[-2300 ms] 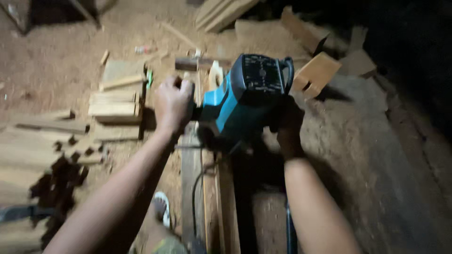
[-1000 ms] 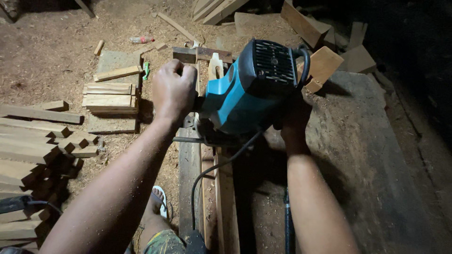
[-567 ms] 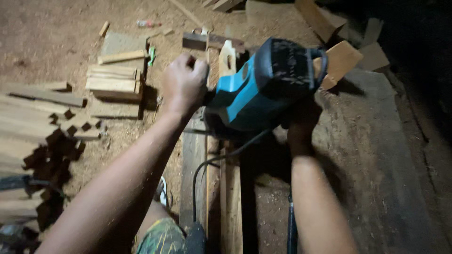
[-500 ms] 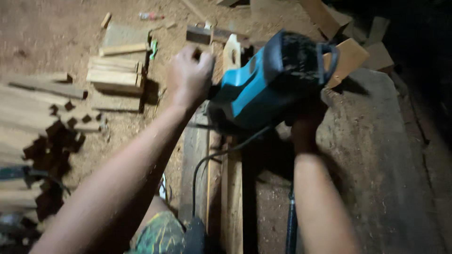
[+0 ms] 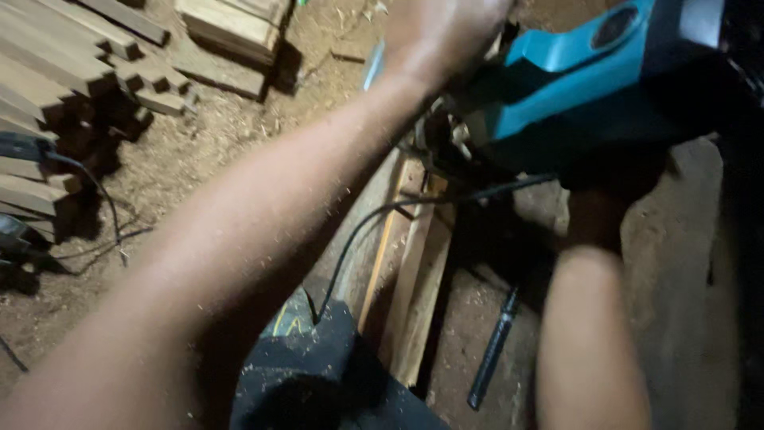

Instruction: The person uses a handheld electric router to cut a decorative pattern into a piece of wood clamped to a workbench. The person guides the tool along the wood surface, creating a series of cutouts.

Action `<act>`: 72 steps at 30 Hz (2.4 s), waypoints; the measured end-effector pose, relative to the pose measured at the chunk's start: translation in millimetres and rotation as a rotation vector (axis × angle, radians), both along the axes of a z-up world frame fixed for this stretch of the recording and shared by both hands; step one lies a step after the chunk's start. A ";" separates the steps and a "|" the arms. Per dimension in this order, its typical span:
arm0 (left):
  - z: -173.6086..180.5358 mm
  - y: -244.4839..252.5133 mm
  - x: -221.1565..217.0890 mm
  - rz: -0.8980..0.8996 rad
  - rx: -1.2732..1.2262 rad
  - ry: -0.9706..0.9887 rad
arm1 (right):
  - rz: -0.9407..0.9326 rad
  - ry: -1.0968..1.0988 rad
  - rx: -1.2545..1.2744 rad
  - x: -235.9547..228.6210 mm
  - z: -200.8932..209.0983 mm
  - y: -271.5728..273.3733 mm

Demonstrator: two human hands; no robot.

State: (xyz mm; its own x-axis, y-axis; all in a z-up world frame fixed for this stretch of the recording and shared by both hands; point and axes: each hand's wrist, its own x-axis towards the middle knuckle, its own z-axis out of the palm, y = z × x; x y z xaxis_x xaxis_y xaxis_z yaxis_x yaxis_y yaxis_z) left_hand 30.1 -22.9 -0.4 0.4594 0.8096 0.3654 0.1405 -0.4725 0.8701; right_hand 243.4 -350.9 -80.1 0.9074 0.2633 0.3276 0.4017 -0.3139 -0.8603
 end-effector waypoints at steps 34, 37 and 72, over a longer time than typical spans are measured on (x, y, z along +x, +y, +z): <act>11.1 14.6 -2.8 0.040 -0.001 -0.035 | 0.313 0.262 0.596 -7.9 28.4 54.9; 10.7 17.6 -2.2 0.044 -0.005 -0.034 | 0.298 0.240 0.553 -5.3 30.4 63.0; 13.4 8.7 -25.8 -0.011 -0.132 0.201 | 0.133 0.330 0.465 -62.8 27.9 65.9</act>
